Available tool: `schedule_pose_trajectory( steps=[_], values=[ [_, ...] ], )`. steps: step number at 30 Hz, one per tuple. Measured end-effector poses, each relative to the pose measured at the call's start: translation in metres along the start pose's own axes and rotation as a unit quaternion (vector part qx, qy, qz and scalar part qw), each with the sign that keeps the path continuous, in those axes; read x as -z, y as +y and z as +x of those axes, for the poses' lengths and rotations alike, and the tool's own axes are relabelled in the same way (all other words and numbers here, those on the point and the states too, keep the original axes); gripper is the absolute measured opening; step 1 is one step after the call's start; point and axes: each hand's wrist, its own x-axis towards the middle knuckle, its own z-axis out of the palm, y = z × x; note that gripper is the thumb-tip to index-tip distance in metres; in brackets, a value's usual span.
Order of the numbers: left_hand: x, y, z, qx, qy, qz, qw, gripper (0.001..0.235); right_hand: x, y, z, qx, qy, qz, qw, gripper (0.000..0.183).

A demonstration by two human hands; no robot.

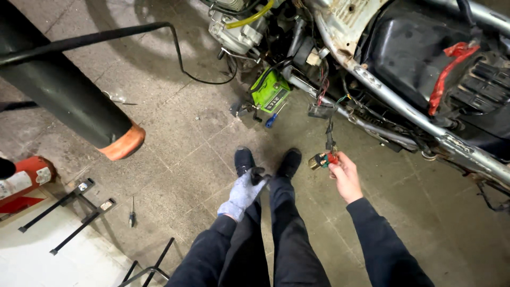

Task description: The person handles a small electrical component, likely a relay, and moves to a motorcycle. They connect wires to the component and then to the motorcycle's battery and frame, performing electrical repair work.

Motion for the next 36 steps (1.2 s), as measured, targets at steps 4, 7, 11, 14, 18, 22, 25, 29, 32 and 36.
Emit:
schedule_pose_trajectory(
  steps=[4,7,11,14,18,22,25,29,32,36],
  values=[
    [0.032,0.02,0.044,-0.04,0.161,0.165,0.972,0.065,-0.007,0.002,0.003,0.015,0.021,-0.036,0.999,0.022],
    [0.056,0.016,0.108,-0.077,0.239,0.154,0.956,0.07,-0.014,0.003,0.009,0.012,0.022,-0.07,0.997,0.032],
    [0.065,-0.037,0.195,-0.138,0.263,0.219,0.929,0.076,-0.02,0.014,0.01,0.024,0.009,-0.022,0.999,0.03],
    [0.059,-0.078,0.239,-0.087,0.224,0.174,0.955,0.075,-0.03,0.008,0.011,0.025,0.008,-0.021,0.999,0.033],
    [0.051,-0.135,0.275,-0.054,0.161,0.045,0.984,0.045,-0.037,0.003,0.015,0.017,0.013,-0.043,0.999,0.034],
    [0.061,-0.098,0.255,0.017,0.064,-0.167,0.984,0.042,-0.038,0.001,0.02,0.009,0.002,-0.036,0.999,0.036],
    [0.066,-0.076,0.253,0.06,-0.002,-0.234,0.97,0.038,-0.034,0.009,0.028,-0.002,0.015,-0.02,1.0,0.036],
    [0.066,-0.068,0.24,0.071,-0.015,-0.122,0.99,0.029,-0.025,0.025,0.039,-0.004,0.045,-0.035,0.998,0.033],
    [0.068,-0.073,0.221,-0.048,-0.009,0.055,0.997,0.03,-0.025,0.024,0.047,0.001,0.065,-0.052,0.997,0.036],
    [0.079,-0.063,0.179,-0.122,-0.028,0.059,0.99,0.028,-0.028,0.017,0.054,0.01,0.077,-0.099,0.992,0.039]
  ],
)
